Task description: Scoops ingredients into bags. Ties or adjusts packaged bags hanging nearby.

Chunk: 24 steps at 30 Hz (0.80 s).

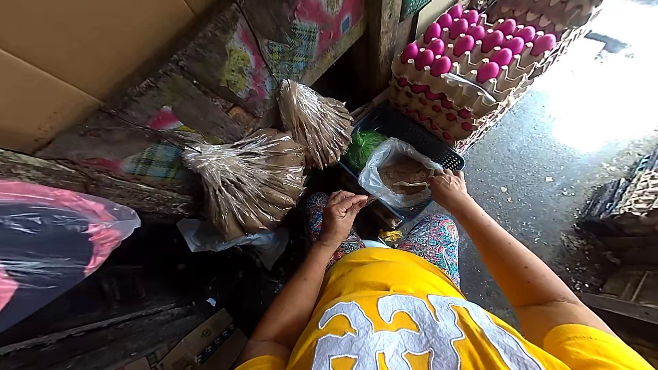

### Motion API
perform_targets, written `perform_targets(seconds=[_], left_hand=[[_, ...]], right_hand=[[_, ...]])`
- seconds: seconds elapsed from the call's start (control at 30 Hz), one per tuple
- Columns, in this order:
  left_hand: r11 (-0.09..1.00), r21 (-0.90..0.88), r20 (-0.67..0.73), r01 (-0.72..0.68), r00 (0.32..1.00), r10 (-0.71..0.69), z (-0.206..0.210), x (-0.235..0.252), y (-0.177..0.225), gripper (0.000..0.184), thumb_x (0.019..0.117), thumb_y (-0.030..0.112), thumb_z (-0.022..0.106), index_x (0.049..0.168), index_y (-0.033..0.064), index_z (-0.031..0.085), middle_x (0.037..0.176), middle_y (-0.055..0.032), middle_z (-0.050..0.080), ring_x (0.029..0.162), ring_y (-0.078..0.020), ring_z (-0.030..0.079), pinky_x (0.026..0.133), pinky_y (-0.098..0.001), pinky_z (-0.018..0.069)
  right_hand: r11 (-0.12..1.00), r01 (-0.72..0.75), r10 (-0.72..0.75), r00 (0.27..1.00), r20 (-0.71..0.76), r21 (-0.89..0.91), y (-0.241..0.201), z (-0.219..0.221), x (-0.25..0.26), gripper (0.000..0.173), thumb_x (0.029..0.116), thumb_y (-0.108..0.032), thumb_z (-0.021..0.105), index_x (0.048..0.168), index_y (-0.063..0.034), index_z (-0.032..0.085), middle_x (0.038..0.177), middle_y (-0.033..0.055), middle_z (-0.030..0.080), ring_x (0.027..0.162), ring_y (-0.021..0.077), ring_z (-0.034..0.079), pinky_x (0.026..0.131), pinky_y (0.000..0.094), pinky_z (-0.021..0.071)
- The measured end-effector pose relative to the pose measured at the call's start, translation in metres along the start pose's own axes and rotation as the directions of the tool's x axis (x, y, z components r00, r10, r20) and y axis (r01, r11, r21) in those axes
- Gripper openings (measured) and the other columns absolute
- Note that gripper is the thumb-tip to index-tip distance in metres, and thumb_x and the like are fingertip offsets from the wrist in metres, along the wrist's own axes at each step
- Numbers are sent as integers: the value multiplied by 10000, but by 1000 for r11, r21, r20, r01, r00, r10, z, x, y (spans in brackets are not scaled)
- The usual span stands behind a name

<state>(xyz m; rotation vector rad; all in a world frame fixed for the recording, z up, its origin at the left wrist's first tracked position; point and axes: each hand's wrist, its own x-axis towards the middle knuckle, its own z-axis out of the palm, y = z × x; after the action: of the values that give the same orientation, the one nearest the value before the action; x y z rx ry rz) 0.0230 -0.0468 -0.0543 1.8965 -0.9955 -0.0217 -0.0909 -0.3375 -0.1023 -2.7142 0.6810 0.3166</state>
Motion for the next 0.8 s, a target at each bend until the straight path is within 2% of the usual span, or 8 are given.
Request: perform_targets(seconds=[0.1,0.17,0.3,0.5,0.57,0.63,0.7,0.8], left_hand=[[999,23,-15,-43,999,44,4,3,-5,108,911,117,752,986,65,810,999,-94,741,1049,-200,670,998,-349,506],[996,48,-21,-78,997,79,6,3,-8,108,913,131,752,982,73,811,1001,-91,743,1054,-202,672,1026,-362,491],[990,79,-27,-119,992,122,8,4,-11,117,921,148,747,988,78,812,998,-89,746,1045,-208,682,1060,-396,473],[996,59,-43,-66,997,69,5,-2,-16,121,924,134,739,992,61,807,995,-88,745,1037,-201,674,1010,-363,496],[997,60,-39,-52,998,54,3,-3,-18,122,927,126,732,995,56,805,995,-94,745,1031,-204,677,1003,-366,500],[997,62,-33,-40,999,42,2,-4,-20,121,926,121,732,996,54,804,994,-98,744,1025,-205,679,995,-364,506],[997,68,-24,-32,999,34,2,-3,-21,117,923,114,735,995,55,805,994,-97,745,1023,-202,678,988,-358,509],[996,82,-10,-19,1000,20,4,-1,-20,114,921,111,737,998,66,808,996,-91,745,1025,-203,677,990,-368,506]], right_hand=[[999,-43,44,998,-46,12,1,2,3,265,920,-112,732,1134,43,713,1209,304,637,1185,506,570,981,707,392],[997,-75,75,997,-18,-24,0,3,6,252,918,-130,729,1093,51,721,1208,294,643,1188,494,570,974,696,393],[992,-100,105,993,59,-72,-8,-1,10,200,877,-55,724,1034,69,727,1226,285,646,1216,486,556,990,706,370],[997,-49,54,994,97,-60,-7,-5,12,264,924,-44,680,1173,42,702,1252,273,652,1223,483,565,1007,709,359],[998,-50,54,994,93,-42,-9,-13,8,254,935,-36,665,1180,26,685,1193,267,681,1165,473,613,996,701,380],[998,-60,60,996,67,4,-9,-21,6,196,977,-49,623,1156,13,670,1124,268,700,1104,477,650,963,690,419],[993,-47,47,999,-1,113,-5,-21,8,170,1001,-57,600,1134,-1,690,1118,271,697,1074,506,657,879,714,479],[963,33,-2,993,-116,266,-6,-12,13,178,1026,-78,580,1117,8,707,1127,271,692,1067,504,659,872,712,497]])
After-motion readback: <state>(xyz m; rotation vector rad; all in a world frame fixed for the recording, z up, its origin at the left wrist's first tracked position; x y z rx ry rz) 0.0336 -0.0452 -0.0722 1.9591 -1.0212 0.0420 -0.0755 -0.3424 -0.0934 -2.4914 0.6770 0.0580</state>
